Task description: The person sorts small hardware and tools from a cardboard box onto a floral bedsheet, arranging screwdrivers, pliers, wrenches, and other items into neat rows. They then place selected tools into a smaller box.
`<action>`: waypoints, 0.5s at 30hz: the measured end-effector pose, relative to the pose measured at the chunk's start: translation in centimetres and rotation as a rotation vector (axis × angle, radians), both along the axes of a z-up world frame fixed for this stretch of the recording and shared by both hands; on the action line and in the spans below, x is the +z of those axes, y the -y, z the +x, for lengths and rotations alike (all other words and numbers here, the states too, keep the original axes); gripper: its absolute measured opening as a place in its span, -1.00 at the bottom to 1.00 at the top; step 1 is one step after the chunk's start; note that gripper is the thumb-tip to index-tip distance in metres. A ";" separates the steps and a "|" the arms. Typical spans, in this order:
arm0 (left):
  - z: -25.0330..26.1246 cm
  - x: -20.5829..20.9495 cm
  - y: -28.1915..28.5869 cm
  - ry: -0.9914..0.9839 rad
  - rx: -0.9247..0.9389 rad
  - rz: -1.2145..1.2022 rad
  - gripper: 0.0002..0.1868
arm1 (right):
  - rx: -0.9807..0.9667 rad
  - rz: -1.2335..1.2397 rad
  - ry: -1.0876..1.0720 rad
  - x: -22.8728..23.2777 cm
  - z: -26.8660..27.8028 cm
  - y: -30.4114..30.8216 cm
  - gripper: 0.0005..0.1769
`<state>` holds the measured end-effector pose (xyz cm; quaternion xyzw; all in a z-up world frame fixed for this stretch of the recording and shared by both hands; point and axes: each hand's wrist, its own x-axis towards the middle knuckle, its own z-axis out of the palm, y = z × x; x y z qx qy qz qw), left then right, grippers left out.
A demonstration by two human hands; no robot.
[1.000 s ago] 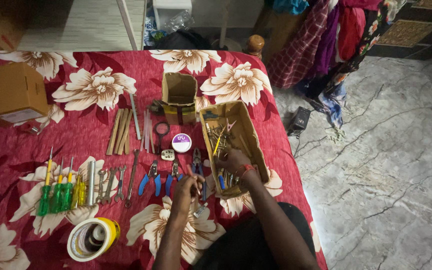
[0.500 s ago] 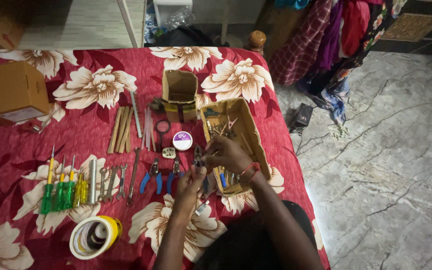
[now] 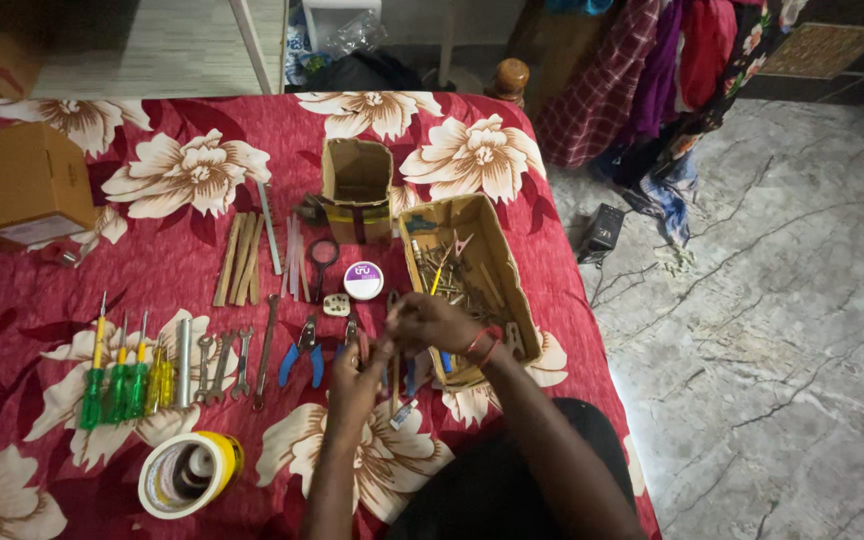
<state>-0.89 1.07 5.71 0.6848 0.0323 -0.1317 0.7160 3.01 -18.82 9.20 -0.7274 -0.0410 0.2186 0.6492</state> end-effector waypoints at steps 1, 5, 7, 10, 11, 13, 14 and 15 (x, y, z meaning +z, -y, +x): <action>0.4 -0.7 -0.5 0.000 -0.015 0.070 -0.71 | -0.055 0.028 -0.020 -0.1 0.0 0.5 -0.77; 1.3 -2.8 -2.8 -0.052 -0.203 0.100 -0.59 | -0.169 -0.425 0.114 -1.7 0.4 3.3 -0.76; 1.3 -3.5 -3.0 -0.018 -0.272 0.271 -0.58 | -0.102 -0.785 0.248 -3.2 0.9 4.4 -0.72; 0.9 -4.1 -3.3 0.200 -0.272 0.526 -0.64 | 0.072 -1.012 0.273 -6.2 0.5 5.1 -0.60; 0.8 -4.2 -3.3 0.303 -0.253 0.608 -0.63 | 0.108 -1.035 0.208 -7.1 0.3 5.2 -0.58; 0.3 -4.5 -2.8 0.273 -0.193 0.767 -0.61 | 0.166 -1.095 0.162 -8.6 0.1 5.0 -0.58; 0.0 -4.6 -2.5 0.258 -0.161 0.846 -0.58 | 0.189 -1.133 0.180 -9.2 0.2 4.7 -0.61; -0.1 -4.7 -2.2 0.229 -0.154 0.880 -0.58 | 0.209 -1.171 0.197 -9.8 0.2 4.6 -0.64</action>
